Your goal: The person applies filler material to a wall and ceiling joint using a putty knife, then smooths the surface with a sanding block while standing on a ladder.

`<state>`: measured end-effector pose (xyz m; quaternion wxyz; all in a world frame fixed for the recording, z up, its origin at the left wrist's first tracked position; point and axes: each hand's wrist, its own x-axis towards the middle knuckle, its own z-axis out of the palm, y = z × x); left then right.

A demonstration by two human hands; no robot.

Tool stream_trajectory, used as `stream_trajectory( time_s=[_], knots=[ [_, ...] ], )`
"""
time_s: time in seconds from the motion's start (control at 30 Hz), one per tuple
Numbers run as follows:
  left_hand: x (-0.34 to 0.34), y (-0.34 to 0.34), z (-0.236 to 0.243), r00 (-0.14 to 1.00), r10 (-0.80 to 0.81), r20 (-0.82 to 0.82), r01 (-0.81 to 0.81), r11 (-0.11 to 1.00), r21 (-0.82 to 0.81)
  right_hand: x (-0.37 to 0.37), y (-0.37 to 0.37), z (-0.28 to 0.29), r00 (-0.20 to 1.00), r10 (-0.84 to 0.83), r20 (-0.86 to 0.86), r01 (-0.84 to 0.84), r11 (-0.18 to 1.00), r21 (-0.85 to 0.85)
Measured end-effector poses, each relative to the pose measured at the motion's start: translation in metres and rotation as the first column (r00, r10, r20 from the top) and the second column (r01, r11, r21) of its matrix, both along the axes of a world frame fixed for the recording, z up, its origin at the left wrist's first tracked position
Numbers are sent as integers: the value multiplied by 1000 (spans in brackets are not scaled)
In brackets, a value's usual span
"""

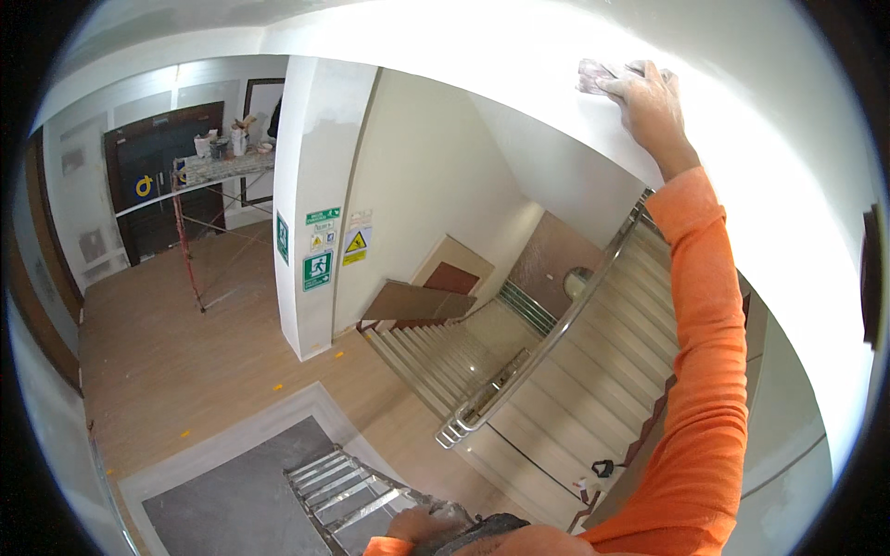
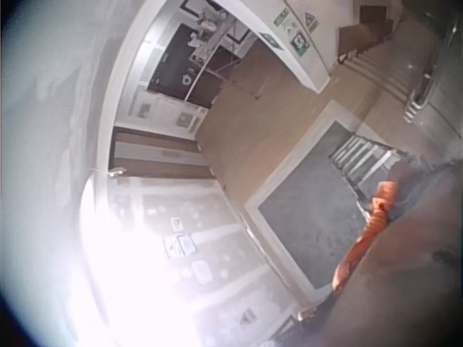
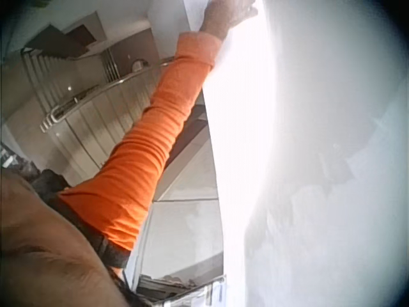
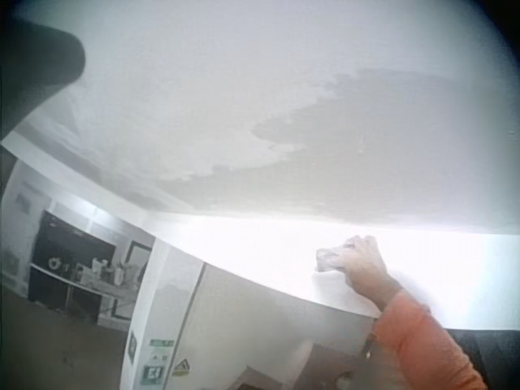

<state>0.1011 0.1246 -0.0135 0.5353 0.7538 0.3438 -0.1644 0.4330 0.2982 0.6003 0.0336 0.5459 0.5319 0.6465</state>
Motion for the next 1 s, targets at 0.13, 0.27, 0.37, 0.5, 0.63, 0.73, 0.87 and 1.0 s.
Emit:
stream_trajectory(
  time_s=[0.13,0.27,0.37,0.5,0.63,0.73,0.87,1.0],
  knots=[
    [-4,-4,4,995,29,91,-31,999,25,13,57,14,995,12,103,-22,994,107],
    [-7,-9,2,985,53,165,-71,992,105,5,103,24,999,-33,30,28,987,156],
    [2,-11,-7,987,98,131,-112,988,103,-1,82,21,1000,-16,17,15,998,65],
    [1,-8,-43,996,21,91,-25,998,51,-4,0,3,993,100,-55,-102,994,-41],
    [2,-1,-9,997,30,77,-31,999,10,2,23,8,999,-23,-36,22,999,-31],
    [-4,-3,17,995,78,67,-77,997,-11,-9,99,14,1000,18,-18,-16,997,73],
    [-4,-7,9,998,66,15,-66,998,-2,18,105,12,992,102,77,-112,982,151],
    [3,-12,-31,992,99,72,-106,990,97,6,36,-7,984,165,59,-165,986,-13]
  ],
)
